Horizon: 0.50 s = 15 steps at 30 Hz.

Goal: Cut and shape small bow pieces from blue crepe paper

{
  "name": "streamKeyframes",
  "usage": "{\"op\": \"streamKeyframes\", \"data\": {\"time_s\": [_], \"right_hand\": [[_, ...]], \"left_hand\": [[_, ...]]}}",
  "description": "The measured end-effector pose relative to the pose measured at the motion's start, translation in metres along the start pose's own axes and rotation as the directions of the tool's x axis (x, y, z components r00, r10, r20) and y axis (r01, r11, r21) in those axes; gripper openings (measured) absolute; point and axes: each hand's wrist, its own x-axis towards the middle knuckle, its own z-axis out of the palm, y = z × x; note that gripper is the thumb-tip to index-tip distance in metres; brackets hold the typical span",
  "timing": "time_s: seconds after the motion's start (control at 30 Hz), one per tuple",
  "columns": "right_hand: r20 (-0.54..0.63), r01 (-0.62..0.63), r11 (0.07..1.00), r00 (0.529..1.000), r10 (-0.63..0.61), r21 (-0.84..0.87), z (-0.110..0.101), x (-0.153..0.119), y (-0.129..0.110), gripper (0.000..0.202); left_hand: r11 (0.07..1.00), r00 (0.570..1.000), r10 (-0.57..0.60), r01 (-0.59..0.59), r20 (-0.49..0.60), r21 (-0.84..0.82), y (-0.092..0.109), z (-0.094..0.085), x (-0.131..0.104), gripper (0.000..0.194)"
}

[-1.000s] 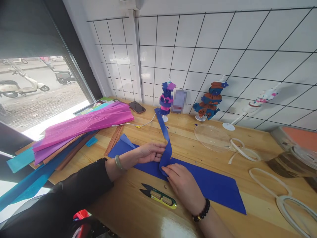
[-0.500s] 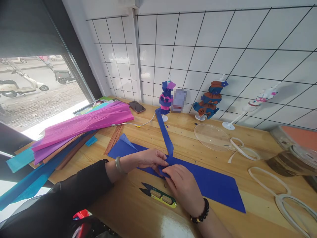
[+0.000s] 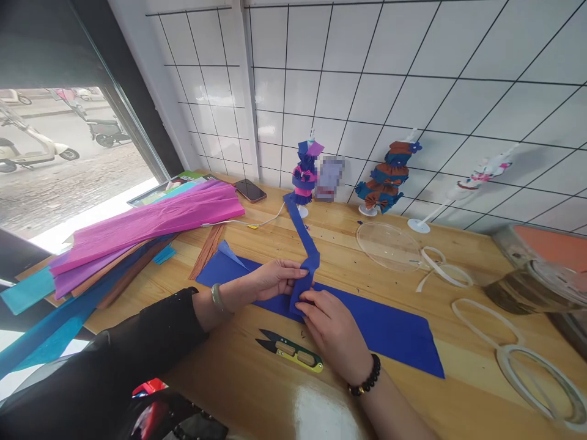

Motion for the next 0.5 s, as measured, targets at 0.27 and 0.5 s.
{"op": "streamKeyframes", "data": {"time_s": [0.27, 0.5], "right_hand": [[-0.023, -0.241, 0.959, 0.969, 0.247, 0.15, 0.001, -0.001, 0.004, 0.021], [-0.078, -0.536, 0.804, 0.818, 0.57, 0.259, 0.003, -0.001, 0.008, 0.026]], "left_hand": [[0.997, 0.998, 0.02, -0.015, -0.061, 0.081, -0.005, 0.004, 0.003, 0.032], [0.994, 0.995, 0.045, -0.036, -0.088, 0.105, -0.006, 0.011, 0.002, 0.039]]}}
